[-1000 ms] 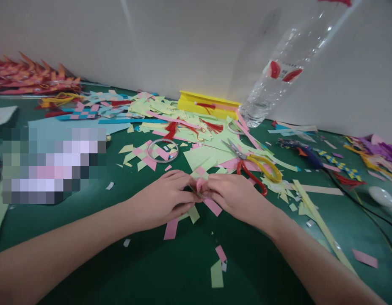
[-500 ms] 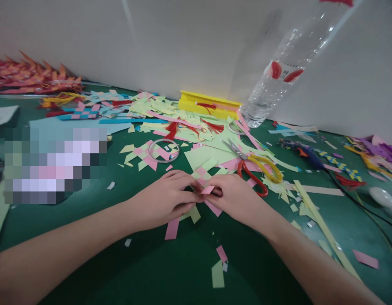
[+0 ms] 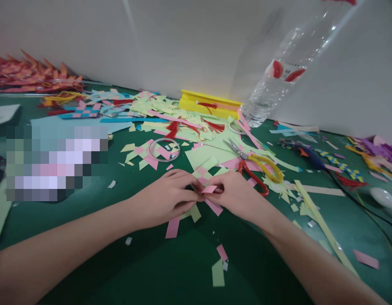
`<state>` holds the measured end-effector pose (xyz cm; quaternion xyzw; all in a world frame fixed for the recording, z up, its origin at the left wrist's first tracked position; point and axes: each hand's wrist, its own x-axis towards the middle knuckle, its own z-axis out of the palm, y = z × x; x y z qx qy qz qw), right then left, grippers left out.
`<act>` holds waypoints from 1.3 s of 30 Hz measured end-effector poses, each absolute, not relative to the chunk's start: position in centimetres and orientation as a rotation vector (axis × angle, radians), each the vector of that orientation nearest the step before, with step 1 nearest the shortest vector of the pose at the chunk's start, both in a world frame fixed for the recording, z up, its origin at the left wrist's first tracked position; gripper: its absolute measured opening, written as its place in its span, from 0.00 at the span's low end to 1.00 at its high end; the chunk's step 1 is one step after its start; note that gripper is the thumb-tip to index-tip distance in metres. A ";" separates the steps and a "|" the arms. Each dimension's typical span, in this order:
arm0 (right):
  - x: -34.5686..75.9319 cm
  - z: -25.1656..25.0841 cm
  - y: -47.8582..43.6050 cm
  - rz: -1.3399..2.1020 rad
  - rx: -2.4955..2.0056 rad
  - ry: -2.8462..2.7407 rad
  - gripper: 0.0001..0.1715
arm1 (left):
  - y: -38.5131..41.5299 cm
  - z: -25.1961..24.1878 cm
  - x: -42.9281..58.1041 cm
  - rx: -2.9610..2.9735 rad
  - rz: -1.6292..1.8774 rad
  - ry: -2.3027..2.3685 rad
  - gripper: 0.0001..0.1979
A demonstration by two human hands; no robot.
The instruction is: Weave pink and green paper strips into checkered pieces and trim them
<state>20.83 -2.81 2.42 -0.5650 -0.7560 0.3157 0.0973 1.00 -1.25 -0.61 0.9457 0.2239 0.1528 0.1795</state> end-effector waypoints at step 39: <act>21.7 1.9 -2.6 1.006 -1.643 -2.222 0.10 | -1.3 -0.3 1.0 2.654 0.428 0.649 0.11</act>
